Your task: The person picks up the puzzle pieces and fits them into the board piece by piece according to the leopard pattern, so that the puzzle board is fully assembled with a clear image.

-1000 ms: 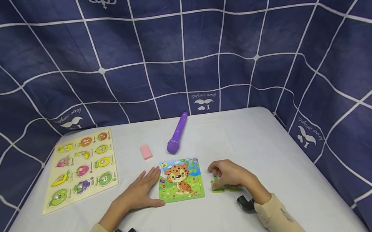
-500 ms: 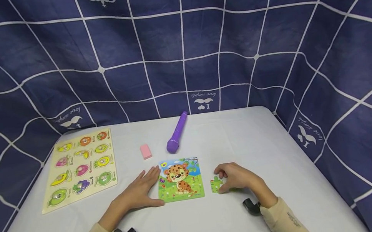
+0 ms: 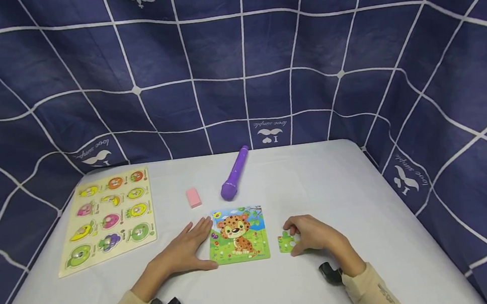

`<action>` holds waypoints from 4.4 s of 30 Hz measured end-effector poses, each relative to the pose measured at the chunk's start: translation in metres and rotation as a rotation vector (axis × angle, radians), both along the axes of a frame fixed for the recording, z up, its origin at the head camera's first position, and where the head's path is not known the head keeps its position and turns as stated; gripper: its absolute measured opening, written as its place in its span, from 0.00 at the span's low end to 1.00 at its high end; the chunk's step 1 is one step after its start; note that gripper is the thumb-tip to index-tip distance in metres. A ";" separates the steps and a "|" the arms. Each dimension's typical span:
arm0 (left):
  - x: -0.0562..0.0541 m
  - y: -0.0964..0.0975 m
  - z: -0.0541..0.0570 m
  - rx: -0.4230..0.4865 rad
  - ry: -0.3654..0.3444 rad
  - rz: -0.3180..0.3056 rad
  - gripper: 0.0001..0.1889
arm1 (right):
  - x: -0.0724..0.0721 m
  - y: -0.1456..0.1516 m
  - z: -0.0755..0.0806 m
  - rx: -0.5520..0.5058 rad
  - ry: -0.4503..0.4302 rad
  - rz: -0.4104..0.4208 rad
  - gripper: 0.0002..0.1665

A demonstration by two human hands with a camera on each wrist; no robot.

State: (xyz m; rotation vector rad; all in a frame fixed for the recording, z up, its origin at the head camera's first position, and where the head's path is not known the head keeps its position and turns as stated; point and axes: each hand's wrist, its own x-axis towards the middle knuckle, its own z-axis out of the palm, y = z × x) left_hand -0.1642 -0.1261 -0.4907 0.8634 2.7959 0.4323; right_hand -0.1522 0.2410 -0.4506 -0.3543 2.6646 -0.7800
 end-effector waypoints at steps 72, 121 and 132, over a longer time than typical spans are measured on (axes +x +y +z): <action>0.001 0.001 0.003 0.013 0.012 -0.012 0.63 | -0.002 -0.009 0.003 0.004 0.215 0.027 0.29; -0.001 0.000 -0.001 -0.003 0.010 -0.013 0.63 | -0.013 -0.147 0.004 0.022 0.157 0.288 0.29; -0.001 0.000 0.000 -0.011 0.002 -0.007 0.63 | -0.017 -0.149 0.001 0.022 0.129 0.256 0.32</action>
